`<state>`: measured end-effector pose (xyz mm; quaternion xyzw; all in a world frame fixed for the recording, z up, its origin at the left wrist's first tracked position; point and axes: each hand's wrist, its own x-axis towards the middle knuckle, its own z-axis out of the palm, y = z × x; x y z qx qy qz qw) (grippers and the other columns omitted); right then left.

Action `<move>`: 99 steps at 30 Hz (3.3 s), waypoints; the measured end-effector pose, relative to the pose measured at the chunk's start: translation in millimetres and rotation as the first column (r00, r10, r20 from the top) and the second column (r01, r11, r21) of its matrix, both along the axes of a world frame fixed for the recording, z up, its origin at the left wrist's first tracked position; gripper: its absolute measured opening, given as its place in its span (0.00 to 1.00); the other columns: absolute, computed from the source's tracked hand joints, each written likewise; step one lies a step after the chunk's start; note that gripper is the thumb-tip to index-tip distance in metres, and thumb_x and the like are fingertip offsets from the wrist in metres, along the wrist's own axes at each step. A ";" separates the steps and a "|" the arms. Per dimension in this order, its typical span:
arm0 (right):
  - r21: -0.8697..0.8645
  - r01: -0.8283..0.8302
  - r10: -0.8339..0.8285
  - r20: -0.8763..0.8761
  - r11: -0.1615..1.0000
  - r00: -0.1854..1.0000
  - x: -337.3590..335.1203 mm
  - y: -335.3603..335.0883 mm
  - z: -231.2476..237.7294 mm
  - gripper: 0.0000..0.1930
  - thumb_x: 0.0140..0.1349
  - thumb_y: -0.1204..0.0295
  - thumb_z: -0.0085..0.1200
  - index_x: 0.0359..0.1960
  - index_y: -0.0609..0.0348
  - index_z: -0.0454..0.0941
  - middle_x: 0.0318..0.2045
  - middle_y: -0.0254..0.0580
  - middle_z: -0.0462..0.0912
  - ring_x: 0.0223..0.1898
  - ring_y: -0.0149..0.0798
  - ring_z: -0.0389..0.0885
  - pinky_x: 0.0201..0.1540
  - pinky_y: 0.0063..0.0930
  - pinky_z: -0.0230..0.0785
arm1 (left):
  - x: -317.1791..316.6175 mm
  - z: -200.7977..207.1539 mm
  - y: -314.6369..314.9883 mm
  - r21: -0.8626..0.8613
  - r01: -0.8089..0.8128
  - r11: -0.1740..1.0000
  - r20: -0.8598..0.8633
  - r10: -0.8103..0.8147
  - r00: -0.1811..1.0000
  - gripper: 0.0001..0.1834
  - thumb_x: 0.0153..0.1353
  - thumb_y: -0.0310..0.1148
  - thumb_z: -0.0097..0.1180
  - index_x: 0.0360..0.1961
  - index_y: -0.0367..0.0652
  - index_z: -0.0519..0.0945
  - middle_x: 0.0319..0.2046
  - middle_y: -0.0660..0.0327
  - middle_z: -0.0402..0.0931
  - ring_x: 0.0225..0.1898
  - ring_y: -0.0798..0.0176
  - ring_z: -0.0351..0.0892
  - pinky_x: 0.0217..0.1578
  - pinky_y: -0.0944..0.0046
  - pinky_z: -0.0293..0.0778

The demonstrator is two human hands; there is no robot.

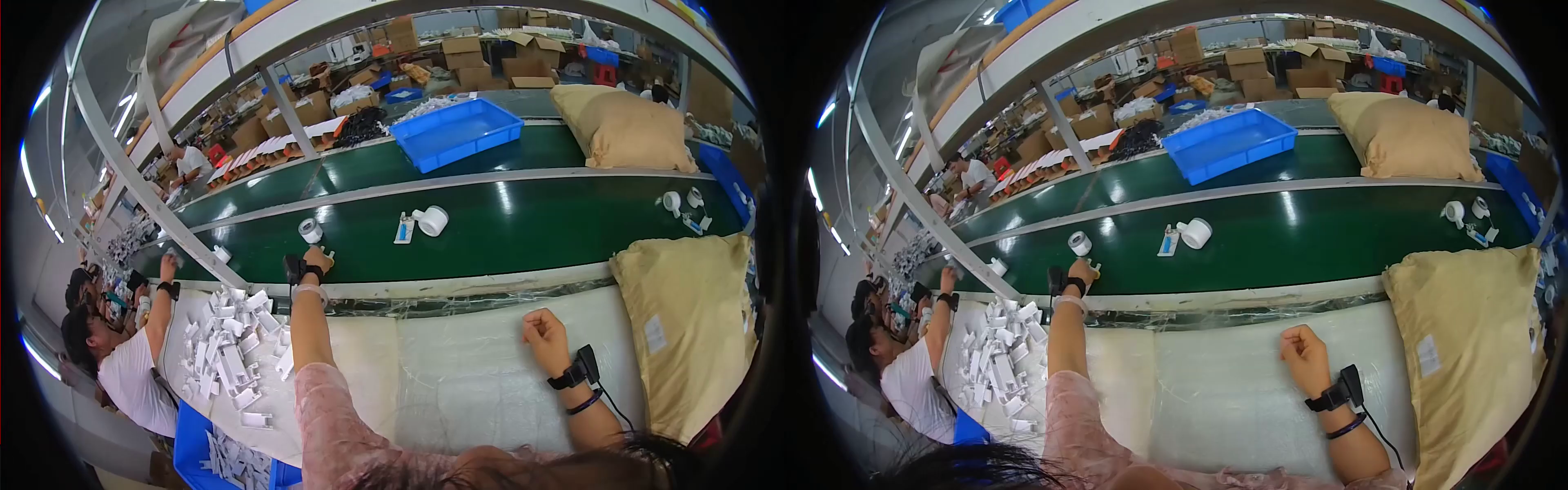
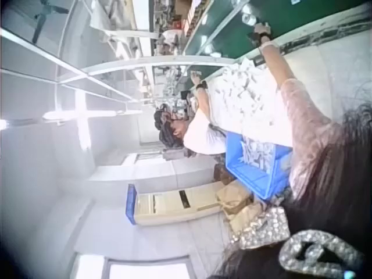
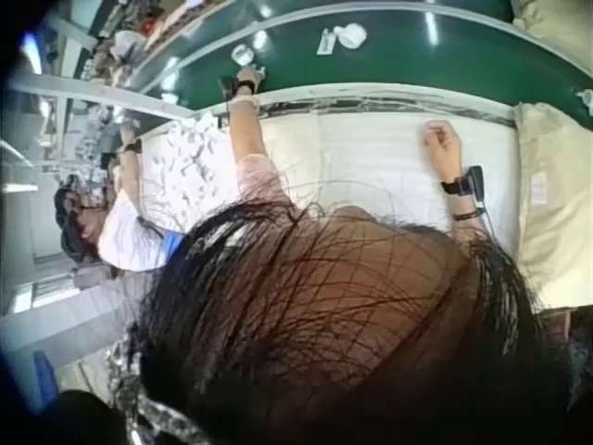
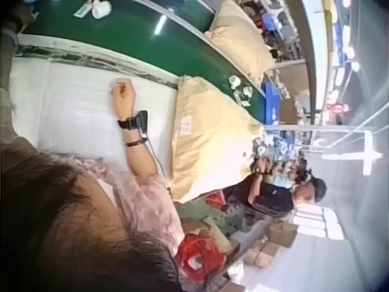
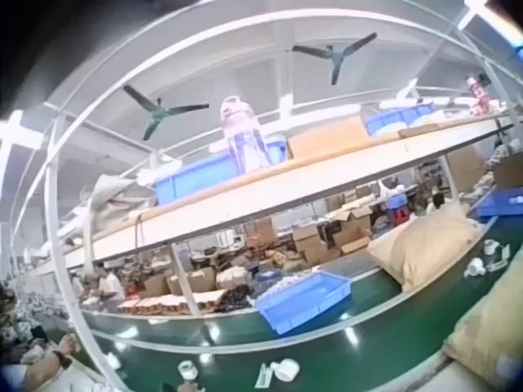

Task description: The person assembles handheld fans by picking up a white plastic housing and a motor, fitting the motor and a battery into the housing, and snapping a fan head and a back cover onto the assembly before placing the completed fan back onto the belt.

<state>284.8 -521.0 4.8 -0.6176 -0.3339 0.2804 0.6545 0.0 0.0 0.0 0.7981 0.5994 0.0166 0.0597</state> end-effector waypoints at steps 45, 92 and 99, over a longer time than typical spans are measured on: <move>-0.030 -0.611 0.407 0.772 0.791 0.488 -61.4 -10.0 61.3 0.07 0.57 0.65 0.58 0.31 0.54 0.81 0.21 0.37 0.79 0.25 0.44 0.76 0.33 0.37 0.64 | 44.3 55.2 -416.5 -0.062 0.692 0.719 0.870 -0.301 0.391 0.20 0.57 0.22 0.49 0.53 0.37 0.66 0.29 0.54 0.76 0.20 0.63 0.78 0.21 0.63 0.73; 0.316 -0.238 -0.100 0.768 0.918 0.633 -82.9 11.7 47.8 0.07 0.49 0.80 0.61 0.31 0.58 0.80 0.22 0.38 0.78 0.24 0.42 0.75 0.28 0.33 0.65 | 31.3 44.4 -427.8 -0.556 0.729 0.400 0.783 0.546 0.298 0.17 0.70 0.36 0.35 0.56 0.46 0.68 0.29 0.59 0.76 0.22 0.68 0.75 0.20 0.65 0.76; 0.259 -0.168 -0.079 0.730 0.951 0.679 -77.7 7.7 36.8 0.06 0.56 0.82 0.58 0.36 0.62 0.79 0.28 0.41 0.79 0.25 0.33 0.77 0.27 0.22 0.70 | 41.4 43.8 -427.0 -0.423 0.760 0.493 0.879 0.429 0.210 0.12 0.68 0.36 0.43 0.47 0.41 0.67 0.28 0.58 0.75 0.19 0.68 0.74 0.15 0.66 0.74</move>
